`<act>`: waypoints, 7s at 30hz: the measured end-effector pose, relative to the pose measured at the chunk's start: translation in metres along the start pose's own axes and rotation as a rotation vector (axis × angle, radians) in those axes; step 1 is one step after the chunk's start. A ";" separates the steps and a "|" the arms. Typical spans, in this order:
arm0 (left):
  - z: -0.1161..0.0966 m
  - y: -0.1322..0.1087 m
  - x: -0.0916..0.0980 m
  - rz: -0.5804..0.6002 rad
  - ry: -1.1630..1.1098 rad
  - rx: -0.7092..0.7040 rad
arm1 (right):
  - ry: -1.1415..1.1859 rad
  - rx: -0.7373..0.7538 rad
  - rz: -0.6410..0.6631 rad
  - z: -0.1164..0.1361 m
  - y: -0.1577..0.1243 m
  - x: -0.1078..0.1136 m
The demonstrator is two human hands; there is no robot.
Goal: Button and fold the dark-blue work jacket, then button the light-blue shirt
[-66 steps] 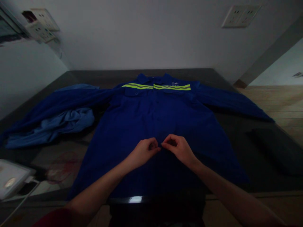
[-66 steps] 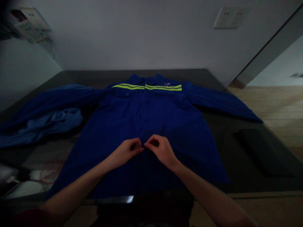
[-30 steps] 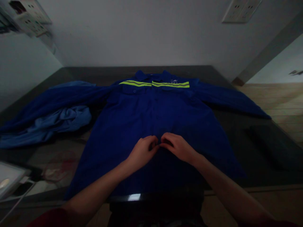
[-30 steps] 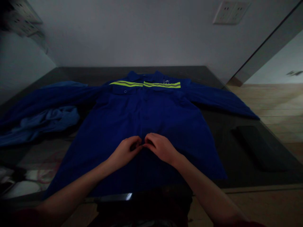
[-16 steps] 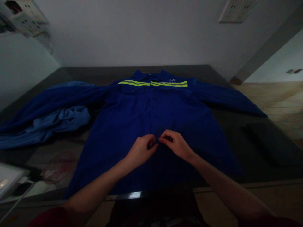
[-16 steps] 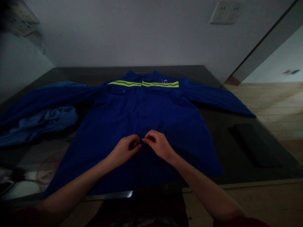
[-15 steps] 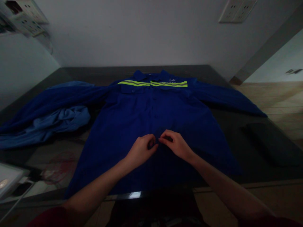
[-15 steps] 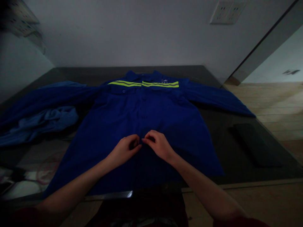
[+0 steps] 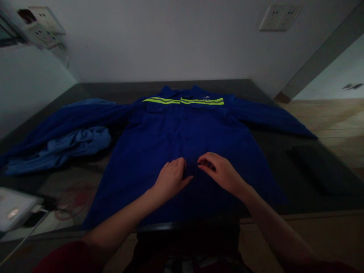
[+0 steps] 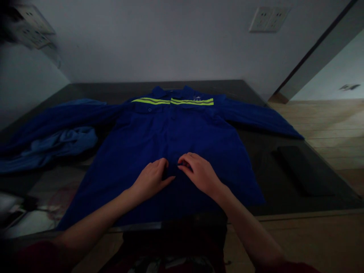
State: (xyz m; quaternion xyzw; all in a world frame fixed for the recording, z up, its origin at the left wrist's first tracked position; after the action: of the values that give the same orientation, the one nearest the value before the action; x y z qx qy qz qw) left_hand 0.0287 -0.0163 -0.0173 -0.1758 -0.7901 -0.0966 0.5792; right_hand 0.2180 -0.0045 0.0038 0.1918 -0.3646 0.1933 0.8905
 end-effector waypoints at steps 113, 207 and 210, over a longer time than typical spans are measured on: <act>-0.037 -0.082 -0.019 -0.336 -0.336 0.013 | 0.245 -0.106 -0.219 0.046 -0.081 -0.048; -0.020 -0.103 -0.007 0.077 -0.211 0.057 | -0.014 0.052 -0.156 0.047 -0.088 -0.062; -0.008 -0.112 -0.001 0.085 -0.270 0.027 | 0.017 0.056 -0.147 0.045 -0.090 -0.057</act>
State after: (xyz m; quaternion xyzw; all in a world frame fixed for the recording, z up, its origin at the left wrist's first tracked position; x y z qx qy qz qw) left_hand -0.0081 -0.1224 -0.0103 -0.2125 -0.8540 -0.0367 0.4734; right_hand 0.1983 -0.1146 -0.0256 0.2410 -0.3363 0.1393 0.8997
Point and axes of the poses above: each hand's wrist, its own y-axis towards the middle knuckle, its own x-axis out of the back of the hand, z = x × y, the point moved 1 cm from there along y, towards the middle knuckle, and after that the axes turned 4 degrees about x, right-handed, at the moved point
